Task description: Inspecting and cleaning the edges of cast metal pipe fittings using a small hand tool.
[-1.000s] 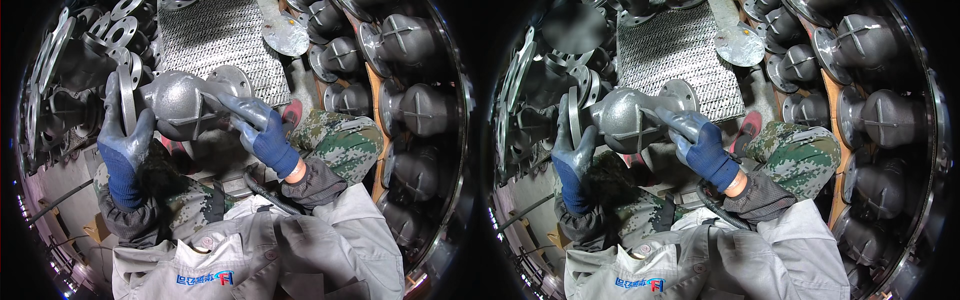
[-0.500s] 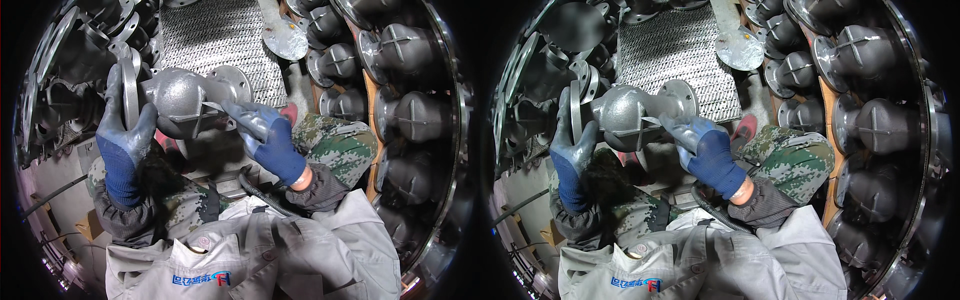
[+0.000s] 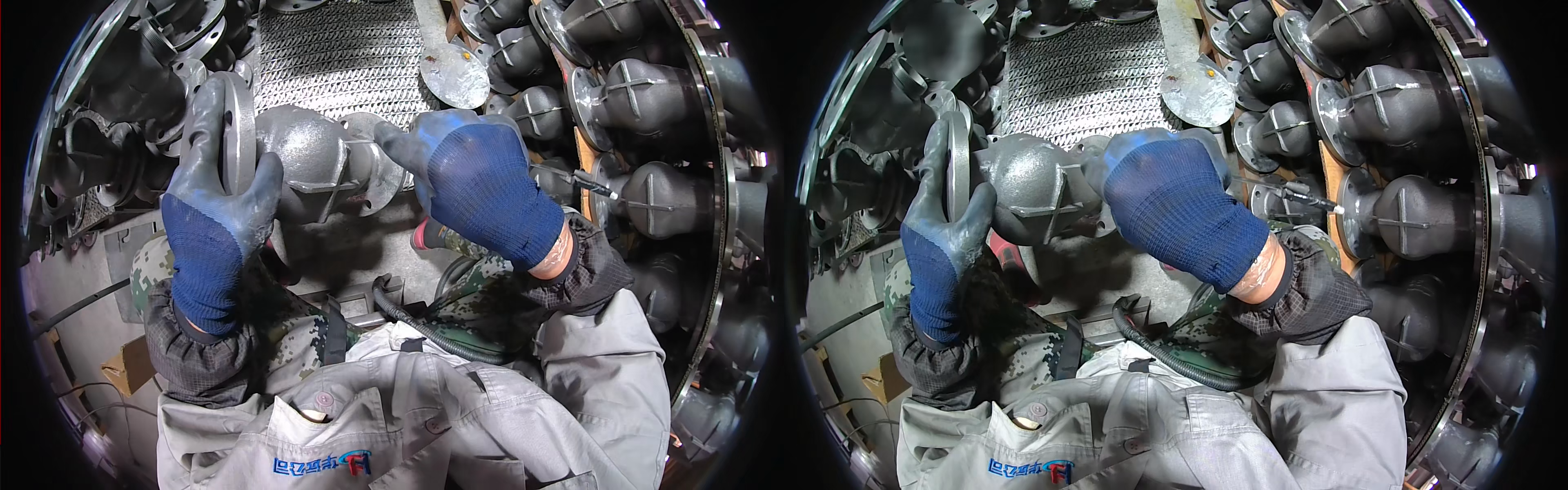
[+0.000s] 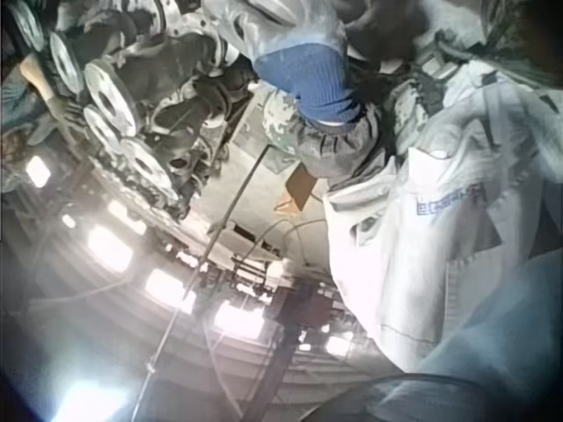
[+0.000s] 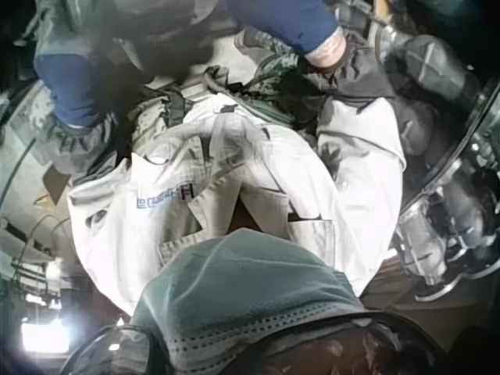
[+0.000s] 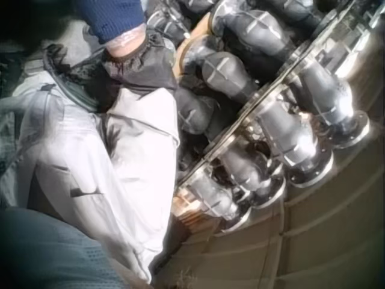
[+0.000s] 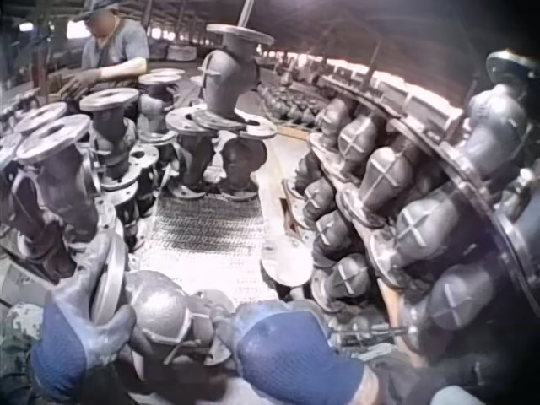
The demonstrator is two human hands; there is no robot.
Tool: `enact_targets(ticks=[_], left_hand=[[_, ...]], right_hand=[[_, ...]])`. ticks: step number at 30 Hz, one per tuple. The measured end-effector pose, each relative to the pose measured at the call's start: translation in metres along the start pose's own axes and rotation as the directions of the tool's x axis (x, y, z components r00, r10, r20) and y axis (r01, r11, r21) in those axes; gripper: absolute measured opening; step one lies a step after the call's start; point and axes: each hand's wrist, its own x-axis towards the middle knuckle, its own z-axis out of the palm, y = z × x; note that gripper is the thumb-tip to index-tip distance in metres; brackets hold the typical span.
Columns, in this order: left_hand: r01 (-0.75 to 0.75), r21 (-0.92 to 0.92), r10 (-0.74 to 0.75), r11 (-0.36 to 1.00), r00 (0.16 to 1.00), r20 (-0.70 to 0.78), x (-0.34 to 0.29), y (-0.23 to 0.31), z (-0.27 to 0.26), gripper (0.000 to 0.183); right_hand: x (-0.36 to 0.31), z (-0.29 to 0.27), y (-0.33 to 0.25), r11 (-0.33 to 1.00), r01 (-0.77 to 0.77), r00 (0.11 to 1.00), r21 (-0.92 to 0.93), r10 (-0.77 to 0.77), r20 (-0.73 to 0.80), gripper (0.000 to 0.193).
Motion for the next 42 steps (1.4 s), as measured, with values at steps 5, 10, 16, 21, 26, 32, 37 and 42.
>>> enact_targets(ticks=[5,10,16,21,26,32,37,42], left_hand=[[0.009,0.171,-0.012,0.985,1.000,0.014,0.001,0.012,-0.003,0.064],[-0.016,0.131,0.017,0.991,1.000,-0.008,0.001,0.010,0.001,0.060],[0.051,0.128,-0.057,0.990,0.997,0.042,0.002,0.016,0.000,0.061],[0.050,0.184,-0.056,0.982,0.998,0.031,0.001,0.012,0.000,0.062],[0.028,0.186,-0.034,0.982,0.999,0.031,0.002,0.016,0.001,0.060],[0.038,0.221,-0.044,0.975,0.999,0.023,0.001,0.014,0.000,0.061],[0.022,0.174,-0.022,0.985,1.000,0.000,0.000,0.011,0.002,0.062],[0.052,0.155,-0.055,0.987,0.998,0.013,0.001,0.008,0.001,0.065]], right_hand=[[0.009,-0.006,0.000,0.998,0.013,0.992,-0.066,-0.004,0.127,0.020],[0.013,-0.005,0.002,0.989,0.085,0.987,-0.118,-0.067,0.144,0.041],[0.014,-0.010,0.000,0.984,0.146,0.982,-0.102,-0.132,0.134,0.018],[0.024,-0.019,-0.004,0.988,0.119,0.951,-0.102,-0.084,0.297,0.019],[0.024,-0.018,-0.008,0.989,0.096,0.959,-0.116,-0.061,0.277,0.018],[0.031,-0.027,-0.013,0.997,-0.038,0.894,-0.066,0.063,0.444,0.017],[0.018,-0.010,-0.010,0.985,0.096,0.963,-0.145,-0.055,0.265,0.027],[0.011,0.004,-0.016,0.953,0.166,0.980,-0.255,-0.131,0.148,0.029]])
